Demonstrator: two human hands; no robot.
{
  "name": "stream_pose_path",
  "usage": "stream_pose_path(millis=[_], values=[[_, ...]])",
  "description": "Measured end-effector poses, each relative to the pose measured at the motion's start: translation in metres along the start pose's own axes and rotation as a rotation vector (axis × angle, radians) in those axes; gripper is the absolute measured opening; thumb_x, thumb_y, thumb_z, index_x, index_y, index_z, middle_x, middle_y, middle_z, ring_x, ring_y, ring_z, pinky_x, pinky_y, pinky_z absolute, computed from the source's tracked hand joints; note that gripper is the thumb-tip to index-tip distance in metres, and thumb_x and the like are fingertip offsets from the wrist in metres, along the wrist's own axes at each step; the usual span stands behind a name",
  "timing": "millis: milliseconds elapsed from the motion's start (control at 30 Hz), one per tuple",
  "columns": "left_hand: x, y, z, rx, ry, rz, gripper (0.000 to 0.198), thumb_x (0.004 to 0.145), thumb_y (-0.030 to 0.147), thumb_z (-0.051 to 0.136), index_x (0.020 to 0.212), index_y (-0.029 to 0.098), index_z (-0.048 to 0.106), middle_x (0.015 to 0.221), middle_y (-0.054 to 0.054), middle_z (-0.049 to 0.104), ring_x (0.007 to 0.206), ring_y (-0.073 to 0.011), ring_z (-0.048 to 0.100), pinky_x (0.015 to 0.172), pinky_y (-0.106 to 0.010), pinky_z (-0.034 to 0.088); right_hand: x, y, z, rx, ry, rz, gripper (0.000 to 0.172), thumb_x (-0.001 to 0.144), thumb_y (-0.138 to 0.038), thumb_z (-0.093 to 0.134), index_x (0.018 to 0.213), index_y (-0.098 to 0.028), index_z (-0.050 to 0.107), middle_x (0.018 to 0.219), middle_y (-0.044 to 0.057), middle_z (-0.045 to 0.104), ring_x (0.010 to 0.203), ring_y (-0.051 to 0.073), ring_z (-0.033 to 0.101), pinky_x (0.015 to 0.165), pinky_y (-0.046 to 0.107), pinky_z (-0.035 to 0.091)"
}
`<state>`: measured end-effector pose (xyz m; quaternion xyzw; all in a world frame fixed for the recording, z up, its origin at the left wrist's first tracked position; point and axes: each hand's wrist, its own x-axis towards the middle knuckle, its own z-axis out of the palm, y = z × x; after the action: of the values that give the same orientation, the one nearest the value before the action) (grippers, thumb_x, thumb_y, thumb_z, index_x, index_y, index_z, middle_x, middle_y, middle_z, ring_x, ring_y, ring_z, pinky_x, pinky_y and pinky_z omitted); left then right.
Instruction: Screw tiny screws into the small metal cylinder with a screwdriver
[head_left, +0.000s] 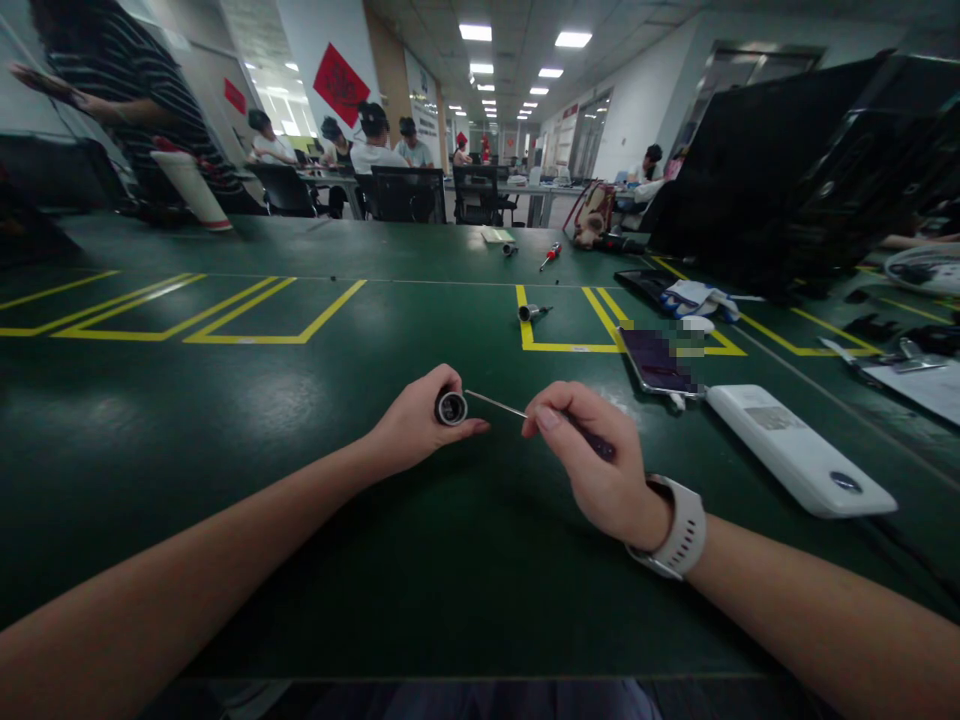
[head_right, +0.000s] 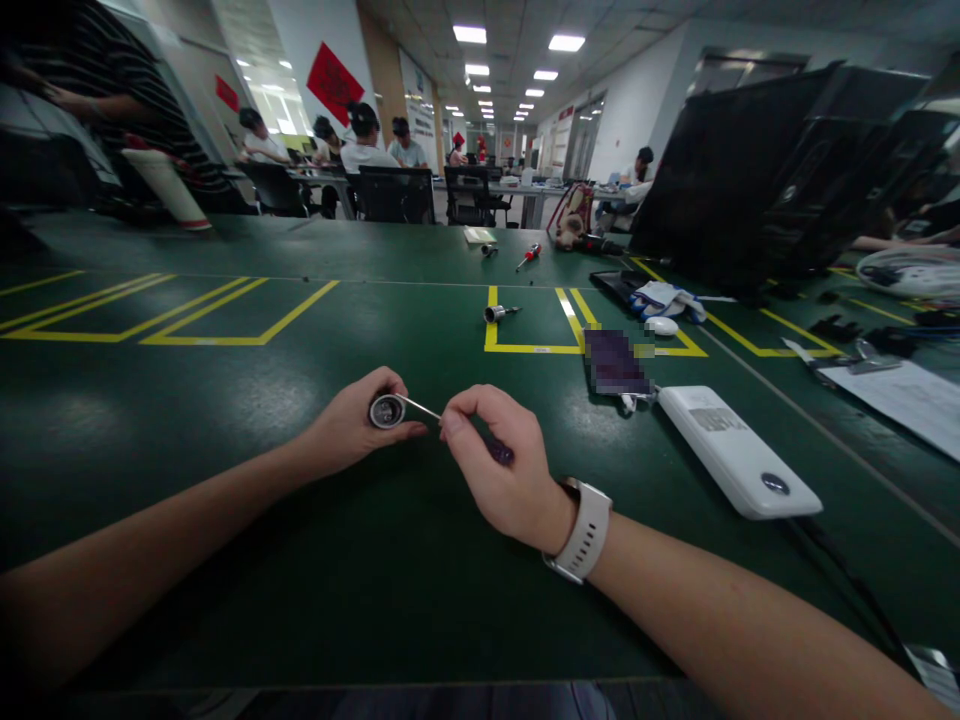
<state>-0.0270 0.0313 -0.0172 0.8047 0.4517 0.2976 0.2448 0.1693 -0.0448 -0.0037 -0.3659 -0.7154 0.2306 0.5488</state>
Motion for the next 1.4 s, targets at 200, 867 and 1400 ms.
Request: stream_pose_path(millis=[200,867,1400], values=[[-0.001,-0.003,0.005,-0.006,-0.067,0.032,0.025,0.068,0.036,0.067,0.073,0.017,0.051,0.066,0.003,0.053,0.059,-0.0119,0.048,0.054,-0.024,0.036,0.001,-0.001,0.003,-0.056,-0.153,0.005,0.014,0.087,-0.018,0.048,0.075,-0.017,0.056,0.07,0.0,0.056,0.066,0.012,0.052,0.062,0.026,0.041],[-0.011,0.001,0.014,0.199,-0.053,0.282,0.012,0.078,0.018,0.054,0.067,0.016,0.051,0.064,0.002,0.052,0.06,-0.0116,0.049,0.056,-0.024,0.036,0.009,0.007,0.003,0.201,-0.192,0.323,0.023,0.086,-0.022,0.048,0.067,-0.015,0.059,0.066,0.001,0.059,0.066,0.013,0.056,0.065,0.028,0.043],[-0.014,0.005,0.016,0.406,-0.129,0.233,0.009,0.072,0.009,0.051,0.068,0.017,0.053,0.065,0.0,0.055,0.062,-0.0136,0.051,0.057,-0.025,0.037,0.001,-0.004,0.005,-0.209,-0.335,-0.016,0.021,0.085,-0.019,0.045,0.068,-0.015,0.056,0.066,0.002,0.055,0.064,0.014,0.049,0.062,0.03,0.037]])
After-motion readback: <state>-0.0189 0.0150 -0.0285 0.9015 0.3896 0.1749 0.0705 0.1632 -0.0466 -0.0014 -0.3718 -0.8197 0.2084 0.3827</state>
